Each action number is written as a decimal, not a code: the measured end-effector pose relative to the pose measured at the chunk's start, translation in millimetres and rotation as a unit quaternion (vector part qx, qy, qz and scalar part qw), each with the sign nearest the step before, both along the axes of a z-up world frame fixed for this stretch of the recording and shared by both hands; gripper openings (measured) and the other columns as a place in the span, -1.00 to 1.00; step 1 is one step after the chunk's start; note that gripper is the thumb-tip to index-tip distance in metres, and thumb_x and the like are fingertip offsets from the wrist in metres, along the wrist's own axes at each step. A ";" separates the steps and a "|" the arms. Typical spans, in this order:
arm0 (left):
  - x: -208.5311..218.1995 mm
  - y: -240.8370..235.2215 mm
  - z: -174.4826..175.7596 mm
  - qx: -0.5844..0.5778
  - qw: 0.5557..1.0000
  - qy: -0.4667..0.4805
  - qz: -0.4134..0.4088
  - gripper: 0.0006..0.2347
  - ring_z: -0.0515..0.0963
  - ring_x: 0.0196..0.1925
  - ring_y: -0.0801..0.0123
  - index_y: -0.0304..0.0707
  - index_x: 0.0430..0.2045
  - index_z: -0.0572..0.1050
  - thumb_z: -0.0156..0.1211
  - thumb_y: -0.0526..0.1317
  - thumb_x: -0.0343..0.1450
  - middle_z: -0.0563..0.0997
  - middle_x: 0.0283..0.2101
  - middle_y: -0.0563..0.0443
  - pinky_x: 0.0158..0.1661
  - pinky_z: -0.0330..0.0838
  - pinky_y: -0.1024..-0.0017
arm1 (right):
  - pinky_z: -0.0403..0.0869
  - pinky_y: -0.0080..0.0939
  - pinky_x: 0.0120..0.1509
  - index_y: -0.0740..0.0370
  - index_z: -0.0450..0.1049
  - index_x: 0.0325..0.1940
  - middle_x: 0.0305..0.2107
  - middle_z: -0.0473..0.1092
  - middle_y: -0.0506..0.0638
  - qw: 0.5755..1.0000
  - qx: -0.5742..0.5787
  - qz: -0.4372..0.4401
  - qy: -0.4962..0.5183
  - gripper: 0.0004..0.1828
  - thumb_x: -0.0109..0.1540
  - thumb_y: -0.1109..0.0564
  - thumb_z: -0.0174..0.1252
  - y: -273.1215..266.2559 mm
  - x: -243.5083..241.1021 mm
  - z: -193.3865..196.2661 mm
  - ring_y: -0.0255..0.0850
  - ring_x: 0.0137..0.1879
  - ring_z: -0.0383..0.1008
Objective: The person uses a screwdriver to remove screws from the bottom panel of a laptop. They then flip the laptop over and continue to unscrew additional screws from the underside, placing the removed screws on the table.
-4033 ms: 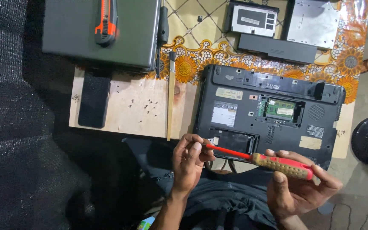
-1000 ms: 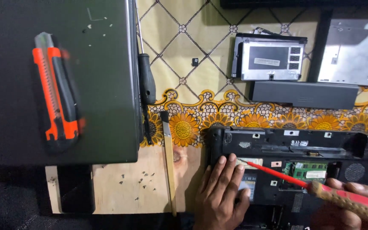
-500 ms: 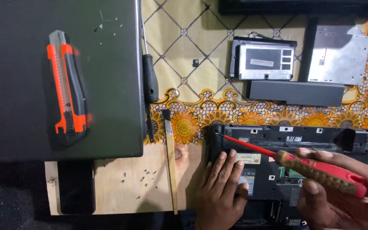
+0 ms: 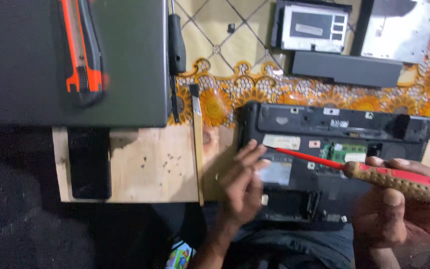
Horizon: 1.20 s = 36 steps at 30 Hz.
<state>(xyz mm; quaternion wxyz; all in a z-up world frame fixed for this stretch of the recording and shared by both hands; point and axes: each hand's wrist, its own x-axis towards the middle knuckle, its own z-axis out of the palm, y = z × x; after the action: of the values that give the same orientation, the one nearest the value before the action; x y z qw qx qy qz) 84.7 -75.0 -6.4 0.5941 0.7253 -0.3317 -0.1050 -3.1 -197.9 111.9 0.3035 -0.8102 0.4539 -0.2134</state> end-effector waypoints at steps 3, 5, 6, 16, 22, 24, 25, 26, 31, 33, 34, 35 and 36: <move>-2.5 19.8 13.1 -0.053 0.990 0.118 0.063 -0.81 0.51 0.17 0.04 -0.40 -0.28 0.46 -0.20 -0.44 0.47 0.56 -0.04 -0.21 0.24 0.37 0.20 | 0.34 -0.27 0.27 0.58 0.23 0.17 0.08 0.29 0.27 0.999 0.007 0.006 0.034 -0.68 0.58 0.15 -0.18 1.5 -22.1 -9.5 -0.02 0.15 0.46; -10.8 37.1 18.6 -0.106 0.968 0.172 0.147 -0.86 0.56 -0.02 0.15 -0.33 -0.35 0.46 -0.11 -0.31 0.48 0.54 -0.16 -0.21 0.05 0.47 0.34 | 0.49 -0.12 0.24 0.50 0.21 0.07 0.05 0.25 0.23 0.981 -0.006 0.022 -0.194 -0.61 0.50 0.01 -0.11 -10.2 -65.5 -56.5 0.07 0.09 0.48; -19.0 49.6 14.0 -0.101 0.968 0.173 0.150 -0.86 0.56 -0.02 0.15 -0.33 -0.35 0.46 -0.11 -0.31 0.48 0.54 -0.16 -0.21 0.05 0.47 0.34 | 0.49 -0.12 0.24 0.50 0.21 0.07 0.05 0.25 0.23 0.981 0.000 0.022 -0.193 -0.61 0.50 0.01 -0.11 -3.2 -68.3 -49.3 0.07 0.09 0.48; -110.1 107.1 -43.2 -0.061 0.883 0.403 0.233 -0.87 0.64 -0.34 0.31 -0.40 -0.25 0.44 0.05 -0.31 0.42 0.61 -0.37 -0.18 -0.35 0.58 0.51 | 0.51 0.14 0.32 0.21 -0.07 0.33 0.06 0.17 0.38 0.979 0.033 0.144 -0.139 -0.64 0.48 0.24 -0.19 28.9 -105.5 -35.2 0.16 0.05 0.34; -121.7 91.8 -55.7 -0.118 0.833 0.488 0.234 -0.70 0.64 -0.19 0.21 -0.46 -0.02 0.42 0.06 -0.26 0.42 0.58 -0.29 -0.19 -0.21 0.67 0.21 | 0.54 0.13 0.03 0.09 -0.07 0.16 -0.20 0.25 0.41 0.940 -0.004 0.199 -0.276 -0.47 0.22 0.23 0.06 34.4 -116.0 -67.8 0.10 -0.10 0.38; -118.6 89.8 -51.6 -0.123 0.824 0.500 0.239 -0.69 0.66 -0.19 0.17 -0.45 0.00 0.42 0.08 -0.25 0.41 0.60 -0.23 -0.21 -0.22 0.67 0.23 | 0.54 -0.01 -0.06 0.13 -0.08 0.10 -0.25 0.32 0.39 0.942 -0.029 0.221 -0.252 -0.43 0.18 0.20 0.13 38.8 -113.3 -64.6 0.08 -0.16 0.46; -117.3 90.1 -51.3 -0.114 0.832 0.491 0.232 -0.67 0.65 -0.19 0.18 -0.47 0.00 0.42 0.12 -0.25 0.39 0.61 -0.19 -0.23 -0.24 0.68 0.27 | 0.57 0.07 -0.01 0.10 -0.09 0.10 -0.24 0.30 0.42 0.935 -0.012 0.247 -0.254 -0.44 0.18 0.21 0.10 41.9 -110.9 -62.1 0.12 -0.17 0.47; -116.7 90.7 -50.9 -0.104 0.840 0.483 0.225 -0.65 0.64 -0.19 0.19 -0.48 0.01 0.42 0.15 -0.25 0.38 0.61 -0.15 -0.26 -0.25 0.68 0.31 | 0.60 0.15 0.04 0.08 -0.09 0.11 -0.22 0.29 0.45 0.928 0.005 0.271 -0.255 -0.44 0.18 0.22 0.08 45.5 -109.5 -59.3 0.17 -0.17 0.49; -117.0 91.6 -54.2 -0.112 0.847 0.469 0.223 -0.68 0.66 -0.28 0.20 -0.51 -0.03 0.45 0.19 -0.27 0.37 0.60 -0.22 -0.22 -0.32 0.68 0.36 | 0.50 0.01 0.23 0.35 0.07 0.15 0.02 0.29 0.47 0.904 0.242 0.224 -0.271 -0.47 0.13 0.36 0.07 48.4 -143.0 -72.3 0.29 0.12 0.45; -117.3 92.5 -54.1 -0.111 0.844 0.474 0.225 -0.67 0.67 -0.29 0.19 -0.52 -0.04 0.45 0.21 -0.25 0.36 0.59 -0.23 -0.22 -0.33 0.68 0.37 | 0.41 0.05 0.35 0.60 0.19 0.15 0.14 0.26 0.55 0.825 0.470 0.122 -0.290 -0.49 0.10 0.44 -0.01 44.0 -163.2 -85.9 0.44 0.28 0.36; -117.4 93.1 -53.4 -0.118 0.855 0.457 0.215 -0.69 0.66 -0.28 0.22 -0.52 -0.05 0.45 0.19 -0.28 0.37 0.58 -0.24 -0.21 -0.31 0.69 0.38 | 0.36 0.02 0.39 0.59 0.20 0.19 0.18 0.25 0.47 0.793 0.513 0.140 -0.298 -0.47 0.11 0.46 -0.01 40.5 -169.4 -93.0 0.36 0.34 0.31; -117.4 93.8 -52.8 -0.126 0.866 0.439 0.205 -0.71 0.64 -0.26 0.25 -0.53 -0.06 0.46 0.18 -0.30 0.39 0.57 -0.25 -0.19 -0.30 0.69 0.39 | 0.32 -0.01 0.42 0.59 0.21 0.24 0.22 0.25 0.38 0.759 0.554 0.157 -0.304 -0.44 0.12 0.47 0.00 36.9 -175.5 -100.3 0.28 0.39 0.26; -117.8 94.0 -54.2 -0.127 0.865 0.440 0.206 -0.71 0.64 -0.26 0.25 -0.53 -0.06 0.46 0.18 -0.30 0.39 0.57 -0.25 -0.19 -0.30 0.69 0.39 | 0.32 -0.01 0.42 0.59 0.21 0.24 0.22 0.25 0.38 0.759 0.554 0.158 -0.302 -0.44 0.12 0.47 0.00 36.7 -169.4 -90.2 0.28 0.39 0.26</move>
<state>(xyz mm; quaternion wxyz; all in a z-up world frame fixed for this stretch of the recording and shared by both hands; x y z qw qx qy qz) -33.0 19.0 -60.6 0.7734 0.5741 0.1106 -0.2451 -172.5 -161.2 21.8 0.8503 -0.4544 0.2430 -0.1068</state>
